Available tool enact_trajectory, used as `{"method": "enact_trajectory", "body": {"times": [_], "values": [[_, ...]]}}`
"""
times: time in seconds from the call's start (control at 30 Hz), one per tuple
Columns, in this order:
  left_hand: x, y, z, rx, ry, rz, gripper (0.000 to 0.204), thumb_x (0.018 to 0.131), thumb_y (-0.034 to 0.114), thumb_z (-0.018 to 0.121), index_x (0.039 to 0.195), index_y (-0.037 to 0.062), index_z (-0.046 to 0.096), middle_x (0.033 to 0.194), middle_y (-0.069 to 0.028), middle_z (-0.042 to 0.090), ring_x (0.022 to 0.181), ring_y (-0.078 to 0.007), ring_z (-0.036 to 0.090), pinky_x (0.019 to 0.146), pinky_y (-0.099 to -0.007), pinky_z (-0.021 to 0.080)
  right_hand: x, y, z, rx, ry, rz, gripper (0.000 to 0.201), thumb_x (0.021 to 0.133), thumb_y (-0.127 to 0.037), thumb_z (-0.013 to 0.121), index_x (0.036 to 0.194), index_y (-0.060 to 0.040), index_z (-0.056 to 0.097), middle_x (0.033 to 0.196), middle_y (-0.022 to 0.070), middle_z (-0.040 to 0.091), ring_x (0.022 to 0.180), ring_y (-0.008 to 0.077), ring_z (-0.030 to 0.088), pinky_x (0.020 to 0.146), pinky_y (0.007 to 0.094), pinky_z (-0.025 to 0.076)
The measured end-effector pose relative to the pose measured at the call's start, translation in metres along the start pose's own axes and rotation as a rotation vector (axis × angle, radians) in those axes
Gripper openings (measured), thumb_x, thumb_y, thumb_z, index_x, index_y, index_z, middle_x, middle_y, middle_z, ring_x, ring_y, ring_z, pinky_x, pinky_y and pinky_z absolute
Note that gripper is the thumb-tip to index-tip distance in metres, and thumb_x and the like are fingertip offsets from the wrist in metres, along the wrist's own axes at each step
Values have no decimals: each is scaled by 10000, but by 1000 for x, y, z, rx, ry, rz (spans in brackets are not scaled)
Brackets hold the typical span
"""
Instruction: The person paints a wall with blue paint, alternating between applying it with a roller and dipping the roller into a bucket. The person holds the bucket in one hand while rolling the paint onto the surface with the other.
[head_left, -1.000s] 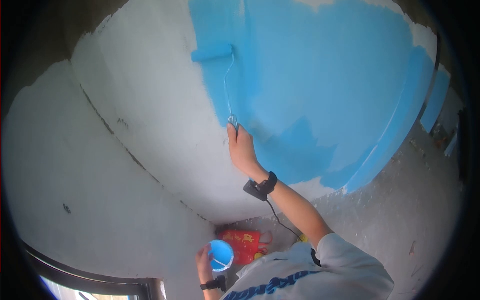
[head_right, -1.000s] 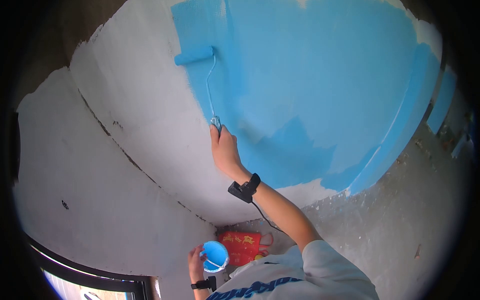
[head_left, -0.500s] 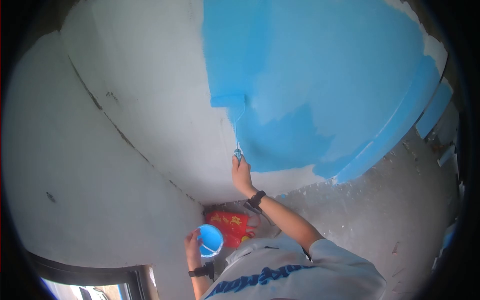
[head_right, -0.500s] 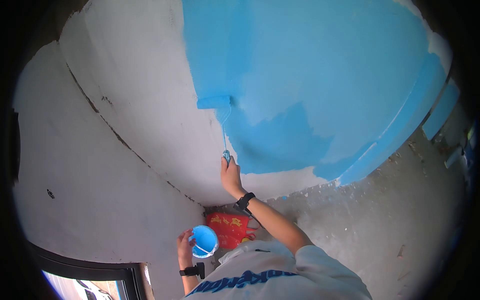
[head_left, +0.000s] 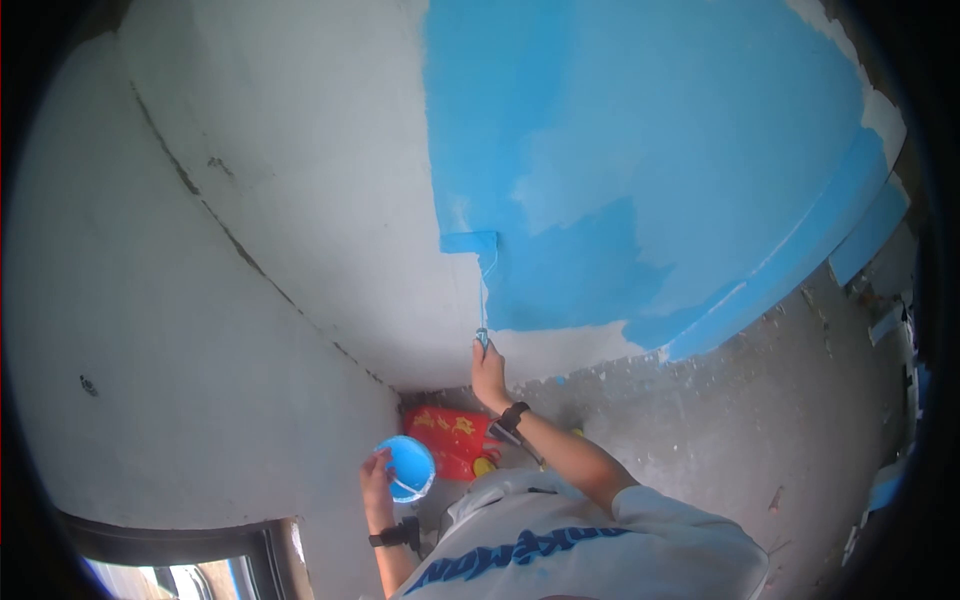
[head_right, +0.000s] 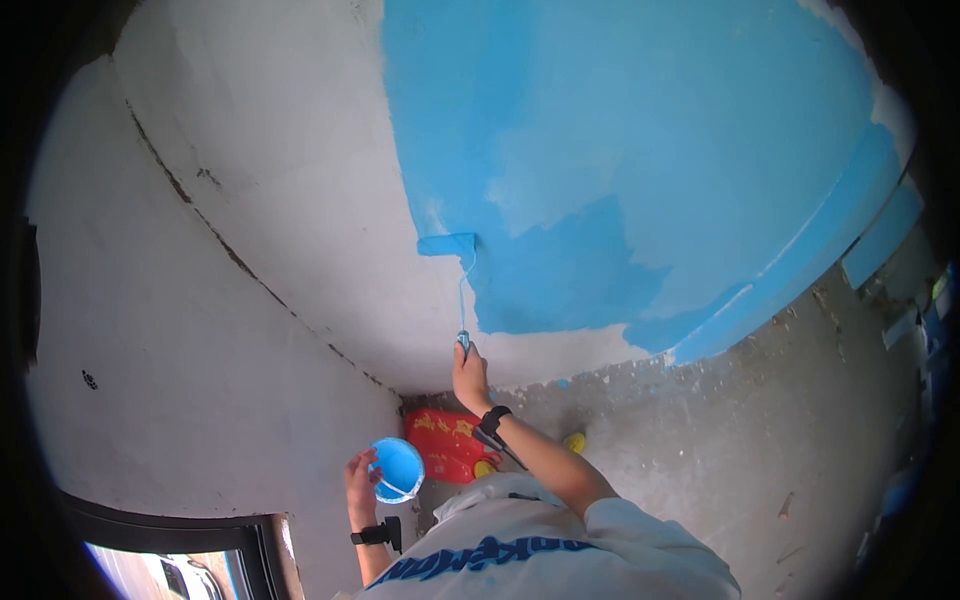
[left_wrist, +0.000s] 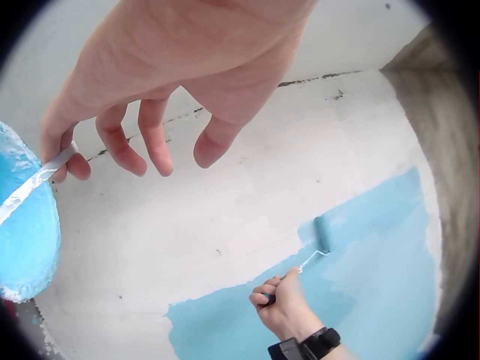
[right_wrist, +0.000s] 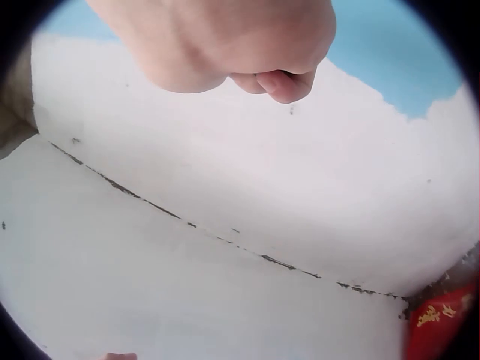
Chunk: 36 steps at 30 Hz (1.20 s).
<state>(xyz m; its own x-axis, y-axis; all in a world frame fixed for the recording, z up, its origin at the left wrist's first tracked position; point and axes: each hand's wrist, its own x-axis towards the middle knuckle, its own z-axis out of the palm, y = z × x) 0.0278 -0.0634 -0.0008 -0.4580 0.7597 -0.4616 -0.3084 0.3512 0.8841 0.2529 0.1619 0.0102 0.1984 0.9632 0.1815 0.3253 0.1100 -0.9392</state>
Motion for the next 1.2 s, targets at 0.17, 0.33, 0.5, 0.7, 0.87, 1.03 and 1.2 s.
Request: {"method": "enact_trajectory", "body": {"times": [0.17,0.33,0.5,0.7,0.87,1.03,1.2], "values": [[-5,10,6,-4,-7,6,310,923,284,662,1104,32,685,983,-62,639,767,-150,571,648,-265,454,34,-73,-5,88,54,-86,308,1049,-271,481,991,19,565,773,287,604,771,497,593,647,522,438],[1,7,5,-3,-27,-16,303,926,283,659,1108,43,684,992,-65,642,779,-157,573,668,-277,461,71,-147,-46,71,11,-96,315,1051,-274,480,988,23,562,738,268,597,719,478,585,634,520,424],[4,0,4,5,-28,-37,313,930,293,658,1126,51,682,1004,-63,639,782,-170,575,682,-288,469,81,-140,-69,-22,6,-111,304,1042,-273,505,984,18,570,706,255,598,681,476,580,621,546,417],[4,2,5,11,-55,-23,328,918,299,665,1121,42,683,1000,-61,638,778,-164,570,677,-284,463,50,-45,-58,-58,16,-87,314,1032,-279,520,988,29,564,716,303,604,714,517,596,628,579,436],[-6,16,14,0,-28,-4,292,914,296,685,1076,55,716,962,-45,654,779,-138,564,671,-274,448,12,52,-51,-166,38,-38,324,1033,-293,505,1005,25,566,764,322,621,774,536,602,677,598,459],[-9,16,14,17,-39,3,292,914,299,687,1079,60,716,974,-49,654,788,-135,574,654,-265,444,-16,78,-61,-246,-30,105,346,1035,-319,492,1029,19,566,777,327,622,797,545,599,703,603,467],[-6,9,12,17,-50,-1,329,921,293,668,1136,44,679,988,-57,638,768,-152,570,661,-270,455,-7,52,-50,-179,-18,-1,313,1046,-277,483,1031,22,572,764,294,620,782,512,608,659,560,460]]}}
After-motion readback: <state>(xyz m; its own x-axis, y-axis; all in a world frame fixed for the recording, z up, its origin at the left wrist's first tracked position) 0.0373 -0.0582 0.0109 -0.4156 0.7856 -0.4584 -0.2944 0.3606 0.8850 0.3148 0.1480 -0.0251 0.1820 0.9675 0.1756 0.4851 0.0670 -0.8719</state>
